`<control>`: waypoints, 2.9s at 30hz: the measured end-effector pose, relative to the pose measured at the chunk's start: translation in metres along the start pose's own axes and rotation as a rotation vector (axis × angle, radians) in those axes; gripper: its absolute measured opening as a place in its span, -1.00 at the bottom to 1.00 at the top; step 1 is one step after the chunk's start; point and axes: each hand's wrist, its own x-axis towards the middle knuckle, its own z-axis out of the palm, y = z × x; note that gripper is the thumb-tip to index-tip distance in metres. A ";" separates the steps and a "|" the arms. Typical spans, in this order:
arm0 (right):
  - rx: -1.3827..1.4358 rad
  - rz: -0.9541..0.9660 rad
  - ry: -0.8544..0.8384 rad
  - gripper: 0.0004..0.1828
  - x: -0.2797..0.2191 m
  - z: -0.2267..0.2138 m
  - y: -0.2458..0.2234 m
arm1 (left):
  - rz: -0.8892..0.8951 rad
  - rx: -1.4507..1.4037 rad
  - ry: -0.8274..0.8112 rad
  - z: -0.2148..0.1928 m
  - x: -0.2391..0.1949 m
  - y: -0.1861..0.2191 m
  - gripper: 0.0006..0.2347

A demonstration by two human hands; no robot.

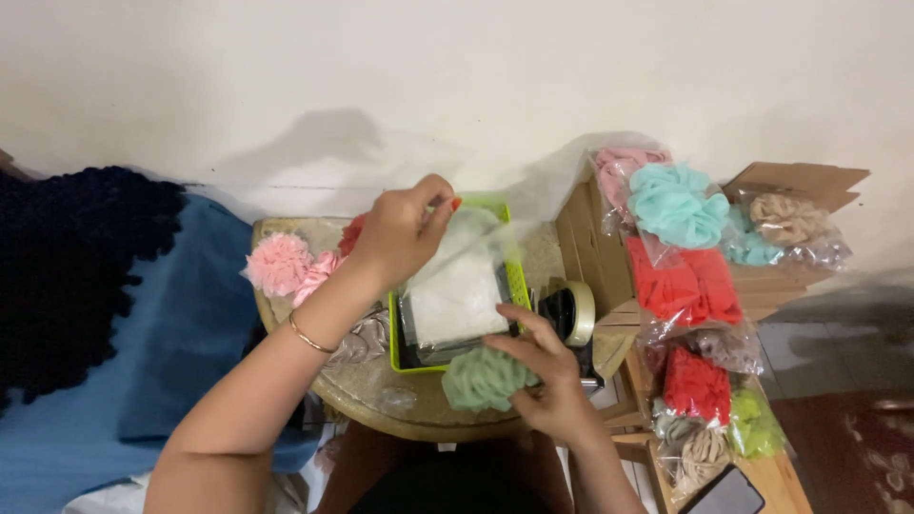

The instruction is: The person places fabric scrunchies into small plastic bags, using their hands to fold and insert them, and then seals the bags with a piece of tape from a dispenser.

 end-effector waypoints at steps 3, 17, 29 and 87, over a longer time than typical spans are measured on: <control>-0.275 0.073 -0.146 -0.32 0.020 -0.009 -0.008 | -0.042 -0.085 -0.100 -0.002 -0.001 0.013 -0.94; -0.416 0.157 -0.168 -0.51 0.026 0.017 0.058 | -0.270 -0.373 0.182 -0.063 0.009 -0.008 -0.90; 0.012 0.172 -0.133 -0.18 0.045 -0.033 -0.004 | -0.167 -0.371 0.167 -0.081 0.000 -0.002 -0.91; 0.085 0.687 -0.641 -0.29 0.084 0.104 0.163 | -0.247 -0.693 0.247 -0.087 -0.045 -0.011 -0.90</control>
